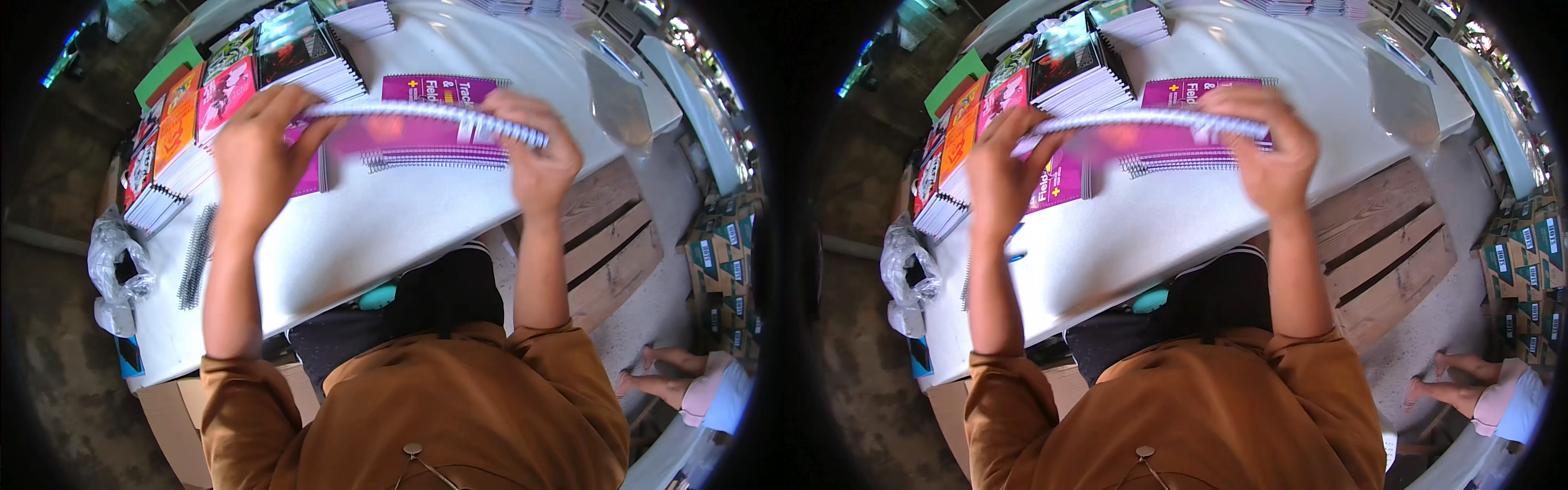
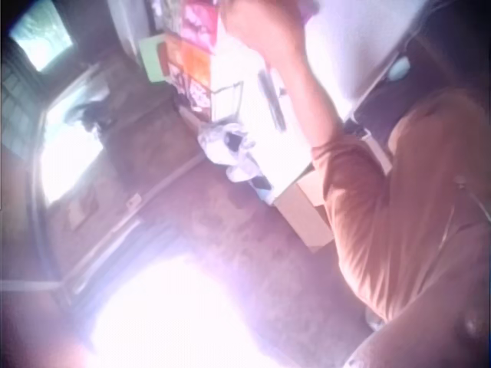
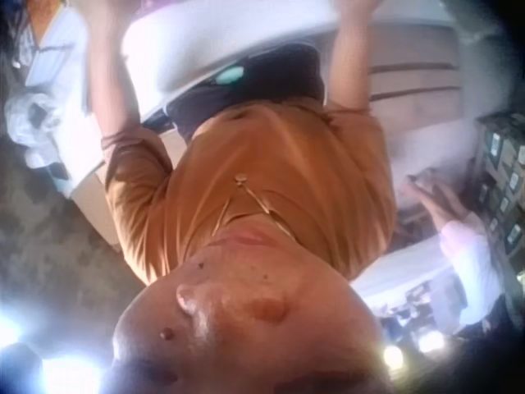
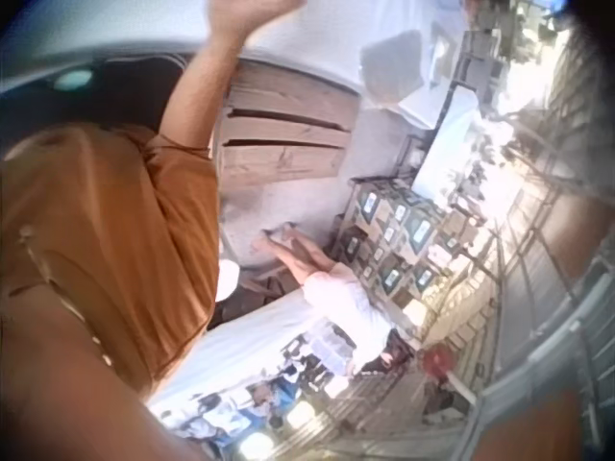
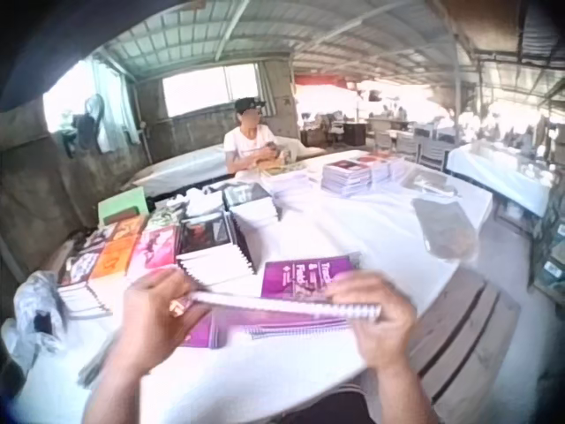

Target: The person threads a plastic spiral coil through the punched holes of a notebook cover and pages by hand, turning the coil to advance it through the stack and then folding the coil ends.

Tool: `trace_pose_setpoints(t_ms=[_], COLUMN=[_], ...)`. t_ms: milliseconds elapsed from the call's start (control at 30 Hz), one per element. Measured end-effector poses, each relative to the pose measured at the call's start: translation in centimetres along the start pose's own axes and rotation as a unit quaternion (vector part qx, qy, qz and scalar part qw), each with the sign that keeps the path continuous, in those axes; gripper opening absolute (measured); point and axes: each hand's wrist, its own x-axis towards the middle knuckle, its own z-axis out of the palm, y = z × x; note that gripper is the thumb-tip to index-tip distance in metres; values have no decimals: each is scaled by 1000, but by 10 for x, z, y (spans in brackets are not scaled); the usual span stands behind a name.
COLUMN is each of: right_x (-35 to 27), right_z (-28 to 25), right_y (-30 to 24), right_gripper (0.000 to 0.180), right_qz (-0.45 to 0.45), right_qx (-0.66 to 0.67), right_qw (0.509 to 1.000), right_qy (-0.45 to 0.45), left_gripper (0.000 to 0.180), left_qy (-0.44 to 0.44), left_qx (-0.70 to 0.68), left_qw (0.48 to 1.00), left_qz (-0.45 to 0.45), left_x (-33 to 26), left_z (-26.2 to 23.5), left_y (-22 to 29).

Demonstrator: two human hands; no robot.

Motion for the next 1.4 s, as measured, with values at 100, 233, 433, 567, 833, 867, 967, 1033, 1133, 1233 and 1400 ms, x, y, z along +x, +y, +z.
trace_pose_setpoints(t_ms=[100, 233, 433, 567, 833, 867, 967, 1033, 1133, 1233, 1400], right_x=[7, -66, -97, -95, -98, -97, -88, -98, -101, -94, -103], right_z=[-41, -71, -29, -23, 11, 22, 74, 100, 103, 101, 113], right_y=[25, 76, 83, 76, 16, 8, -28, -40, -36, -34, -18], right_gripper=[27, 35, 54, 57, 58, 61, 80, 82, 48, 15, 11], right_qz=[67, 200, 323, 307, 146, 131, 160, 102, 224, 328, 374], right_qx=[-198, -189, -115, -138, -67, -81, -60, -51, 103, 224, 246], right_qw=[976, 947, 938, 940, 981, 988, 948, 918, 900, 910, 885], right_qy=[-68, -165, 47, 55, 106, 1, -267, -380, -360, -121, -129], left_gripper=[26, 29, 33, 38, 46, 41, 26, 26, 40, 63, 33], left_qy=[129, 23, 106, 156, -139, -101, -157, -237, -119, 88, 41], left_qx=[-36, -100, -330, -312, 123, 115, 27, -58, -55, -187, -459], left_qw=[988, 995, 881, 900, 979, 986, 986, 969, 990, 950, 760], left_qz=[70, 19, -323, -262, -86, -70, -49, -45, -53, -234, -458], left_x=[7, -32, -37, -39, -141, -146, -146, -146, -150, -162, -206], left_z=[82, 165, 191, 167, 58, 53, 14, -16, -41, -38, 40], left_y=[-7, -5, -5, -20, -87, -87, -40, -3, 0, -25, -48])
